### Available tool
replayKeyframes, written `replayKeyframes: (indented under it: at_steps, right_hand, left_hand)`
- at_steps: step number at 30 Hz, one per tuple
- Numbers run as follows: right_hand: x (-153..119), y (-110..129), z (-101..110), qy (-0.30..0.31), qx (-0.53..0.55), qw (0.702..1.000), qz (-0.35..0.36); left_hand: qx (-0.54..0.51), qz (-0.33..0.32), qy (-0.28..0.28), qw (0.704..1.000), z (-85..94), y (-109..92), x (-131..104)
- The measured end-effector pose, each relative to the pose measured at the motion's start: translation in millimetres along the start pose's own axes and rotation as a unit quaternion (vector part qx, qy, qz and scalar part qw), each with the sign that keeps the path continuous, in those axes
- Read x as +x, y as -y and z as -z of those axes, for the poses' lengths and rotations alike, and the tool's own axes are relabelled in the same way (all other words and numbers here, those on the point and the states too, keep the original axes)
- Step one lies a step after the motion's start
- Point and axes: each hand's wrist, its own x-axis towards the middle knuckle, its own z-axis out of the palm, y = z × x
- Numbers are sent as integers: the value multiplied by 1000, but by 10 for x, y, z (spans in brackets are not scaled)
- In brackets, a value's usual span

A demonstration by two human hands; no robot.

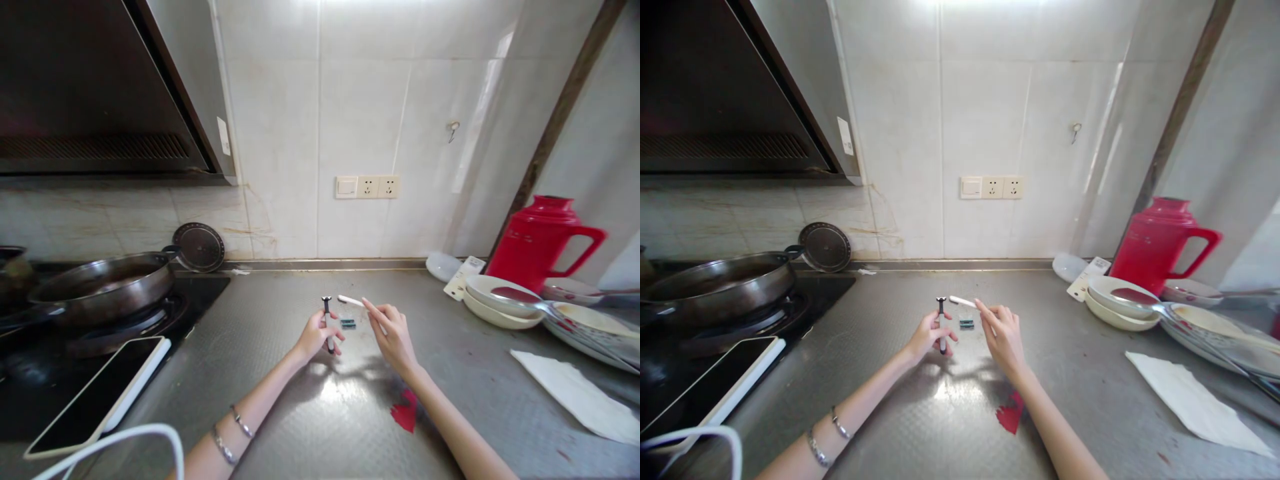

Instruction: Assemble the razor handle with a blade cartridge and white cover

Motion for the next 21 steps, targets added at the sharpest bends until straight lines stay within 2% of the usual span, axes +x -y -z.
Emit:
replayKeyframes:
  at_steps: [7, 12, 21]
  right_hand:
    - [3, -14, -24, 14, -16, 1000, 13]
    - [5, -4, -42, 33, -34, 999, 17]
    - [24, 73, -5, 54, -62, 995, 56]
  left_hand:
    - [-82, 22, -4, 996, -117, 32, -46]
    - [-145, -1, -49, 988, -170, 43, -70]
    - [-136, -25, -82, 987, -233, 114, -66]
